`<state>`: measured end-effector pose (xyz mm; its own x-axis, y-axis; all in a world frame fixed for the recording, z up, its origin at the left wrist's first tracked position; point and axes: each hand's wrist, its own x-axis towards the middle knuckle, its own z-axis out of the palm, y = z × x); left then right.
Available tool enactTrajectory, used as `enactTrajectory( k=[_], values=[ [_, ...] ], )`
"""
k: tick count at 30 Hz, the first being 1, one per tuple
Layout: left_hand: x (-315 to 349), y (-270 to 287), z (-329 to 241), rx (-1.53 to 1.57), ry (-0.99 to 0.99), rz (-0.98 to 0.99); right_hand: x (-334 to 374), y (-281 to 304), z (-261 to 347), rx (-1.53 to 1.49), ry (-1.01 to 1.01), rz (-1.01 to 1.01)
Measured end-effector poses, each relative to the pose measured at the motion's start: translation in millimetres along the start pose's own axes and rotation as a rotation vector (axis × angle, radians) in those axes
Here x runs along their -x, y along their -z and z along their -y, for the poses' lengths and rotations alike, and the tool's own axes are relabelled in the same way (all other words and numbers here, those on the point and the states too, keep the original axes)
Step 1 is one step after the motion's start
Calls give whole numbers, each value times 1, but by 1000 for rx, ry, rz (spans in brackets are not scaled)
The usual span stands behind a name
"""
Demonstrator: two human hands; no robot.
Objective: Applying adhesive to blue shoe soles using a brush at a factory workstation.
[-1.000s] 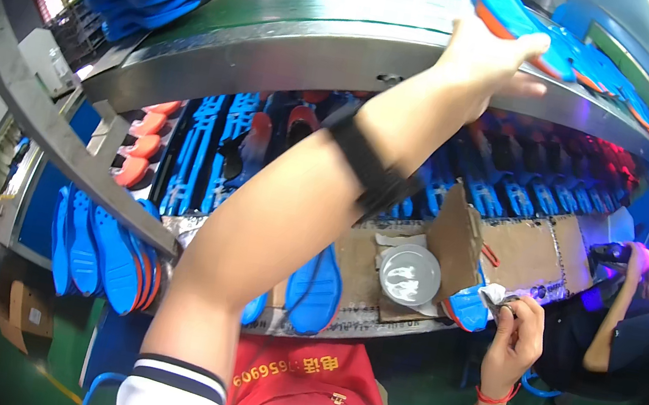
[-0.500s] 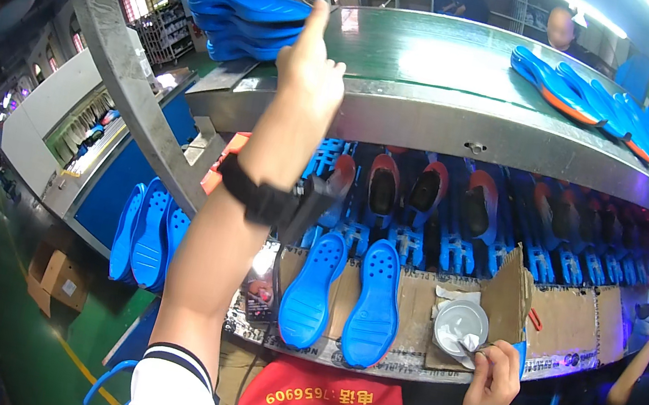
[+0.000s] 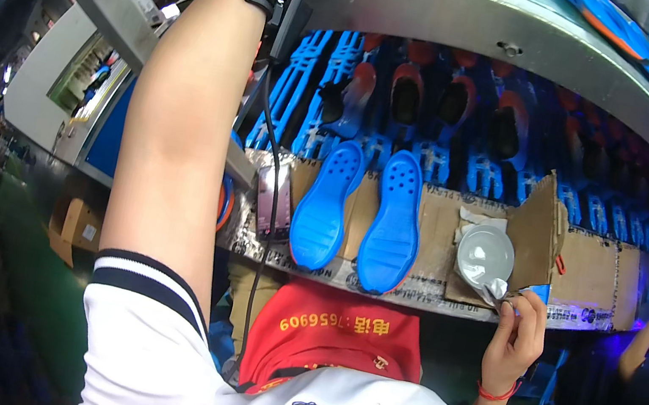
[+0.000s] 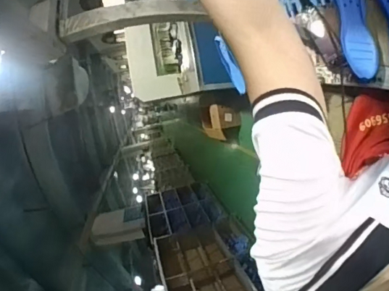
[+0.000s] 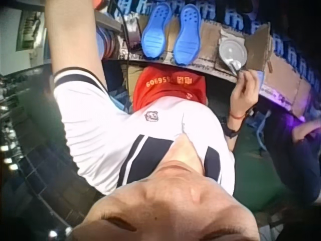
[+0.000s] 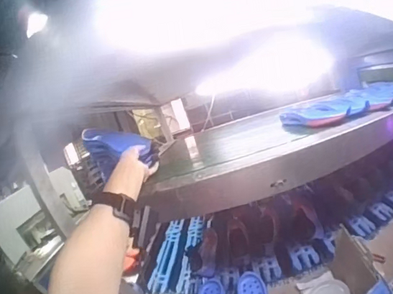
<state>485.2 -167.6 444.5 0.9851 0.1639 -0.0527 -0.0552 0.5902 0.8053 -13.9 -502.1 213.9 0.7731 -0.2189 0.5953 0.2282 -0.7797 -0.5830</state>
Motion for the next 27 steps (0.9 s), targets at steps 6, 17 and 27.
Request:
enactTrajectory(
  k=[6, 17, 27],
  values=[
    [138, 31, -32, -33, 104, 271, 7, -3, 2, 0, 70, 41],
    [426, 140, 42, -94, 164, 352, 10, 3, 8, -4, 10, 15],
    [433, 186, 194, -142, 534, 560, 9, 2, 12, -5, 1, 23]
  ],
)
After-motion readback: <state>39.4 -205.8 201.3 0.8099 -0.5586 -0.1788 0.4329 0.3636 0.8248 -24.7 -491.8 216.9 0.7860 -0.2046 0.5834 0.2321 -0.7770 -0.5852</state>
